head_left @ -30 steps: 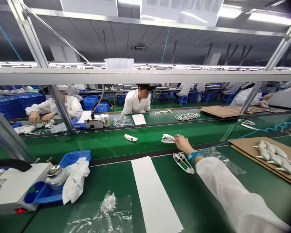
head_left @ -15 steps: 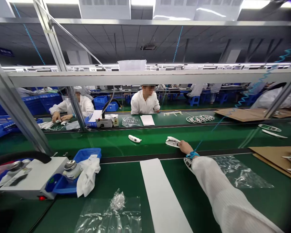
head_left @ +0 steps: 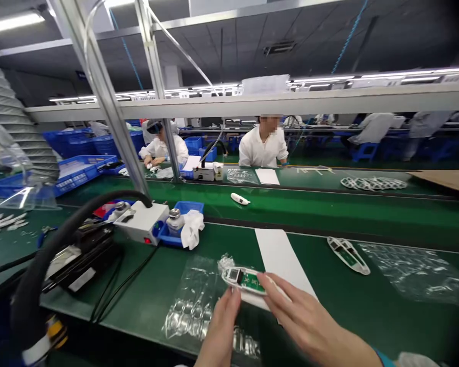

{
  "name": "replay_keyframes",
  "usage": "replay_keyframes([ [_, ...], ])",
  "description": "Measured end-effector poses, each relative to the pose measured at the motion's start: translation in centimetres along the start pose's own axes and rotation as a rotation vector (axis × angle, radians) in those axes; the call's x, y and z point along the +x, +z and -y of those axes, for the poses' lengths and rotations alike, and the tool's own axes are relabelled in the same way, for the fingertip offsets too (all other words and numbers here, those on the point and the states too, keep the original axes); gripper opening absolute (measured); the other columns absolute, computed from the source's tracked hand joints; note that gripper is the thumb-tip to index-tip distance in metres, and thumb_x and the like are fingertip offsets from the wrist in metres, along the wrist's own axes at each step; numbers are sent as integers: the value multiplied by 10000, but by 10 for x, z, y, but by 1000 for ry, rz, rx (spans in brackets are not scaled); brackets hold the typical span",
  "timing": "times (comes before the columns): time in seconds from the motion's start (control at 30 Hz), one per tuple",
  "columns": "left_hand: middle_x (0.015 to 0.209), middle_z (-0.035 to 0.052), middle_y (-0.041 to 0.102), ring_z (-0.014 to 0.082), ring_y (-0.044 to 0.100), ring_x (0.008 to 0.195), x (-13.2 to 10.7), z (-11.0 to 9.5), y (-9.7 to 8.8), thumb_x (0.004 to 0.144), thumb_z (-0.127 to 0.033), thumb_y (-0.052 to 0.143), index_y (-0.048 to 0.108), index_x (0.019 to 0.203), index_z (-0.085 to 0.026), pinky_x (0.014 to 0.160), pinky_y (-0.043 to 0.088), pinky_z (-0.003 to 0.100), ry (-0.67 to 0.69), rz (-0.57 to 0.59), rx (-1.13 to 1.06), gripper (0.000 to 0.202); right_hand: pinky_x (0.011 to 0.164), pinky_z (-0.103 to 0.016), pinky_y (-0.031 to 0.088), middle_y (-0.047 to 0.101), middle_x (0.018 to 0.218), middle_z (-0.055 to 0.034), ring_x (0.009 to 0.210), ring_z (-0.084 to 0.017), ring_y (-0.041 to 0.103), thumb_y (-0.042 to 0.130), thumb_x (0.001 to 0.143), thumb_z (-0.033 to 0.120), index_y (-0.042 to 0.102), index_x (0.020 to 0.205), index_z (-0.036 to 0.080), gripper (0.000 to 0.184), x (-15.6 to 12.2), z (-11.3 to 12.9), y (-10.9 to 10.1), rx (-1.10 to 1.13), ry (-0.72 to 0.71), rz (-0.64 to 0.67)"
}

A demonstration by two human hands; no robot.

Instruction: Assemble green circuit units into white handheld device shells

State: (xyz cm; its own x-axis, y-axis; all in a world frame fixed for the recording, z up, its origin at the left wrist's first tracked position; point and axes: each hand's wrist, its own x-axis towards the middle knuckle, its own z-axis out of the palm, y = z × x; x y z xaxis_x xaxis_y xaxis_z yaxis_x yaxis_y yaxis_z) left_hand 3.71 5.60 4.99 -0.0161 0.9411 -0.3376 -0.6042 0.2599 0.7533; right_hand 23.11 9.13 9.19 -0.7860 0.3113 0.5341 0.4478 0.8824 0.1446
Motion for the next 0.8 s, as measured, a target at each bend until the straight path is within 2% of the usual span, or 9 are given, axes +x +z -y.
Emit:
replay_keyframes([
  [0.13, 851, 33, 727, 191, 646, 891, -9, 4, -9, 670, -292, 820, 706, 777, -180, 831, 454, 295, -122, -6, -286, 193, 815, -430, 637, 548, 1357, -115, 1253, -335, 504, 447, 931, 116, 347, 1464, 152, 544, 16, 39, -13, 107, -18, 43],
  [0.23, 958, 67, 731, 191, 646, 907, -17, 1, -15, 710, -229, 768, 728, 835, -165, 797, 466, 282, -183, -14, -407, 146, 813, -432, 643, 518, 1379, -94, 1217, -338, 537, 466, 946, 191, 183, 1509, 185, 630, 26, 51, -15, 174, 8, 61],
  [0.33, 1059, 106, 715, 227, 626, 1024, -22, -7, -19, 755, -240, 714, 717, 991, -122, 873, 465, 295, -121, 0, -379, 263, 788, -401, 648, 491, 1399, -63, 1212, -341, 539, 490, 943, 247, 166, 1514, 222, 657, 32, 62, -12, 252, 22, 70],
  [0.43, 1001, 115, 726, 210, 654, 926, -24, -17, -23, 757, -251, 717, 687, 963, -107, 831, 487, 298, -38, -44, -328, 253, 765, -417, 639, 519, 1377, -69, 1188, -351, 562, 477, 944, 301, 170, 1521, 240, 656, 28, 69, -8, 306, 43, 101],
  [0.53, 882, 86, 729, 196, 672, 786, -26, -28, -31, 773, -282, 704, 613, 924, -149, 724, 501, 298, 54, -115, -253, 220, 683, -402, 623, 674, 1191, -94, 979, -320, 685, 425, 960, 300, 235, 1508, 291, 580, 19, 70, -3, 359, 86, 79],
  [0.6, 738, 30, 688, 175, 648, 661, -29, -32, -37, 808, -341, 657, 581, 967, -170, 634, 481, 281, 108, -81, -137, 246, 593, -348, 587, 733, 1019, -75, 820, -270, 710, 375, 976, 261, 411, 1408, 330, 439, 18, 67, -1, 442, 211, 112],
  [0.67, 691, -6, 636, 132, 576, 570, -33, -31, -43, 825, -371, 623, 575, 993, -172, 566, 439, 251, 103, 13, 13, 265, 555, -297, 530, 727, 881, -43, 731, -224, 680, 383, 981, 258, 587, 1166, 328, 285, 23, 62, -1, 535, 346, 245],
  [0.73, 680, -27, 596, 92, 481, 507, -38, -24, -47, 819, -393, 620, 579, 988, -173, 493, 367, 221, 30, 90, 128, 280, 543, -256, 462, 674, 750, -7, 660, -181, 618, 441, 973, 272, 628, 920, 291, 196, 32, 55, 1, 611, 415, 411],
  [0.8, 694, -25, 595, 92, 475, 527, -42, -12, -50, 769, -417, 673, 589, 998, -169, 492, 347, 214, -15, 100, 204, 348, 528, -233, 389, 590, 645, 23, 586, -141, 529, 477, 961, 262, 604, 800, 251, 205, 43, 49, 4, 686, 431, 522],
])
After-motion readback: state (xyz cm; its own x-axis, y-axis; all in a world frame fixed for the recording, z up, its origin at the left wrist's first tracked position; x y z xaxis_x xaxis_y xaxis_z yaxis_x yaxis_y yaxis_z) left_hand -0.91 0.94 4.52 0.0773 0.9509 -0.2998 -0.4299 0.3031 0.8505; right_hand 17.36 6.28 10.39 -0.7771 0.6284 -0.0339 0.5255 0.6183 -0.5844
